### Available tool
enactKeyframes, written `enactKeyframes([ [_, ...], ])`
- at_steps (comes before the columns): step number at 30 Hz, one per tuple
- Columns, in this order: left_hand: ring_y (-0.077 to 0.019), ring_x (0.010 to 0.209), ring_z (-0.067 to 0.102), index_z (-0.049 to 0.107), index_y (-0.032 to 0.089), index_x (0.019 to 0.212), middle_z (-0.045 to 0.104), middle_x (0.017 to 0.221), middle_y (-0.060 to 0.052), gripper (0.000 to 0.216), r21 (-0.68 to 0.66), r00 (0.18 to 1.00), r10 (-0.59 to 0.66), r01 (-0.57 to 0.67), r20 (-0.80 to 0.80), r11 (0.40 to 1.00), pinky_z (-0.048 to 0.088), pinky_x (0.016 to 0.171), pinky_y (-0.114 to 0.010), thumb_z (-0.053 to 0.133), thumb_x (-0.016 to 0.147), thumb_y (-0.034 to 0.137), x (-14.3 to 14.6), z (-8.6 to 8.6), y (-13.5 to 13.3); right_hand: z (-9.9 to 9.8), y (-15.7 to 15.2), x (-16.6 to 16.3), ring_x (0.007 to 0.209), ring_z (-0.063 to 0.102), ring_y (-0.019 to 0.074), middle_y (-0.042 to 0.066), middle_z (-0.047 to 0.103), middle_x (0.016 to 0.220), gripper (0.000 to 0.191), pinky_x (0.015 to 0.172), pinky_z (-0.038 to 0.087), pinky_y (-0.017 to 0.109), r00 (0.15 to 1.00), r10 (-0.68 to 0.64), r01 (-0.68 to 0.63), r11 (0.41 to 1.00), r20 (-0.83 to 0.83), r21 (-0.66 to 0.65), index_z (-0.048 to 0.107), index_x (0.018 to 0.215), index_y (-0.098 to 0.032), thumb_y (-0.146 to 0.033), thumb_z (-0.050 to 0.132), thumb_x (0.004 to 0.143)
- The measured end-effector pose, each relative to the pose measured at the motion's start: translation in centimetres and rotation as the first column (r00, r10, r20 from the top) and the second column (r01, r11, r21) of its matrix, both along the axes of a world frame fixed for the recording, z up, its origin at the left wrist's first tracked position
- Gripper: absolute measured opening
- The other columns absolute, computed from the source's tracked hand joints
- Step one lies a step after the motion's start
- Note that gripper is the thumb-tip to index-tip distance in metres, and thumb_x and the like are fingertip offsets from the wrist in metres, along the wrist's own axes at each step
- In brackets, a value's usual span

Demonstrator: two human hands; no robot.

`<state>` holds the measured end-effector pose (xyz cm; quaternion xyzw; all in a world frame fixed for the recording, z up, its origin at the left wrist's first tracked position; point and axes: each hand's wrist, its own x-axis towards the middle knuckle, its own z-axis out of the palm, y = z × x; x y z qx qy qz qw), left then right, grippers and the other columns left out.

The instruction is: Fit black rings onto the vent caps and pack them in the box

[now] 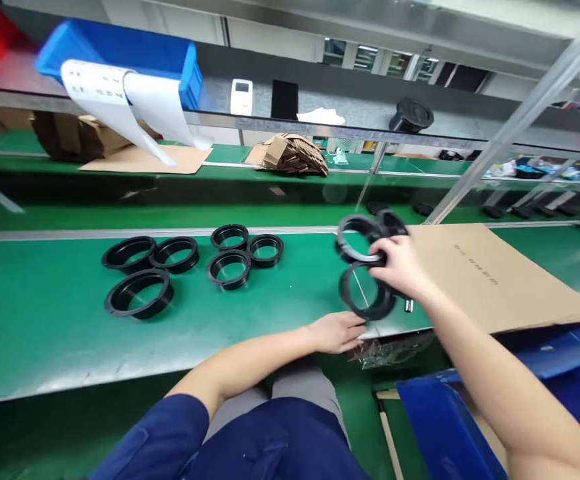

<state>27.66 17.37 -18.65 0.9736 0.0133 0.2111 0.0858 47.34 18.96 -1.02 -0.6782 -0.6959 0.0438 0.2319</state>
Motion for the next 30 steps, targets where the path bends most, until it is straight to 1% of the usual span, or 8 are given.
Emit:
enactKeyframes([
  [3,-0.0302,0.13,0.06,0.067,0.006,0.122,0.064,0.135,-0.02,0.031,-0.009,1.0,0.028,-0.028,-0.01,1.0,0.051,0.112,-0.039,0.052,0.108,0.03,-1.5,-0.2,-0.3,-2.5,3.0,-6.7,0.106,0.064,0.0256,0.009,0.053,0.12,0.042,0.101,0.052,0.037,0.998,-0.024,0.035,0.975,0.054,-0.219,0.075,0.107,-0.019,-0.009,0.091,0.07],
  [6,-0.033,0.131,0.059,0.067,0.005,0.12,0.064,0.135,-0.022,0.028,-0.021,0.998,0.06,-0.06,-0.012,0.998,0.05,0.112,-0.043,0.054,0.105,0.025,-2.6,-0.2,-0.3,-4.6,6.6,-11.8,0.096,0.068,0.024,0.012,0.051,0.125,0.048,0.093,0.055,0.034,0.995,-0.045,0.071,0.936,0.084,-0.344,0.075,0.116,-0.02,-0.017,0.094,0.072],
  [10,-0.0329,0.129,0.061,0.067,0.008,0.12,0.065,0.134,-0.02,0.025,-0.08,0.997,0.082,-0.082,-0.01,0.993,0.053,0.107,-0.045,0.057,0.103,0.024,-3.4,-0.1,-0.3,-5.2,8.3,-13.5,0.108,0.069,0.034,0.019,0.041,0.151,0.074,0.098,0.054,0.042,0.994,-0.019,0.063,0.899,0.105,-0.433,0.065,0.143,-0.029,-0.043,0.096,0.077],
  [14,-0.0288,0.125,0.063,0.068,0.014,0.119,0.068,0.132,-0.015,0.022,-0.183,0.997,0.075,-0.075,-0.007,0.98,0.053,0.105,-0.042,0.06,0.101,0.024,-3.6,0.2,-0.3,-4.1,8.6,-10.9,0.121,0.063,0.0425,0.017,0.029,0.165,0.081,0.104,0.05,0.052,0.998,-0.024,0.05,0.894,0.063,-0.445,0.054,0.155,-0.039,-0.058,0.089,0.083],
  [18,-0.0272,0.118,0.066,0.068,0.014,0.121,0.069,0.13,-0.014,0.026,-0.286,0.996,0.091,-0.087,0.0,0.954,0.055,0.103,-0.041,0.064,0.1,0.027,-3.8,0.5,-0.1,-3.2,11.5,-6.1,0.139,0.049,0.0405,0.015,0.048,0.154,0.061,0.117,0.039,0.052,0.989,-0.14,0.115,0.931,-0.046,-0.347,0.059,0.15,-0.031,-0.054,0.076,0.097],
  [21,-0.0258,0.117,0.067,0.069,0.015,0.123,0.07,0.13,-0.011,0.028,-0.486,0.988,0.143,-0.094,0.064,0.869,0.055,0.104,-0.039,0.067,0.097,0.025,-4.1,0.2,0.1,-3.5,15.1,-1.9,0.128,0.059,0.0326,0.015,0.064,0.133,0.034,0.112,0.047,0.046,0.938,-0.294,0.228,0.923,-0.186,-0.311,0.07,0.128,-0.017,-0.04,0.071,0.103],
  [24,-0.0239,0.116,0.068,0.072,0.018,0.121,0.072,0.125,-0.008,0.028,-0.683,0.969,0.187,-0.026,0.162,0.729,0.054,0.106,-0.035,0.068,0.093,0.023,-3.9,-1.3,0.2,-4.9,19.0,1.8,0.104,0.068,0.0238,0.01,0.068,0.116,0.023,0.091,0.06,0.041,0.818,-0.434,0.321,0.889,-0.378,-0.325,0.068,0.118,-0.012,-0.032,0.066,0.107],
  [30,-0.0235,0.106,0.071,0.074,0.026,0.113,0.075,0.113,-0.006,0.021,-0.731,0.992,0.101,-0.011,0.08,0.683,0.059,0.1,-0.036,0.07,0.096,0.038,-3.0,-3.9,1.9,-8.1,26.6,7.3,0.092,0.067,0.0193,0.009,0.065,0.116,0.024,0.077,0.063,0.033,0.472,-0.55,0.458,0.821,-0.689,-0.342,0.064,0.124,-0.014,-0.032,0.066,0.108],
])
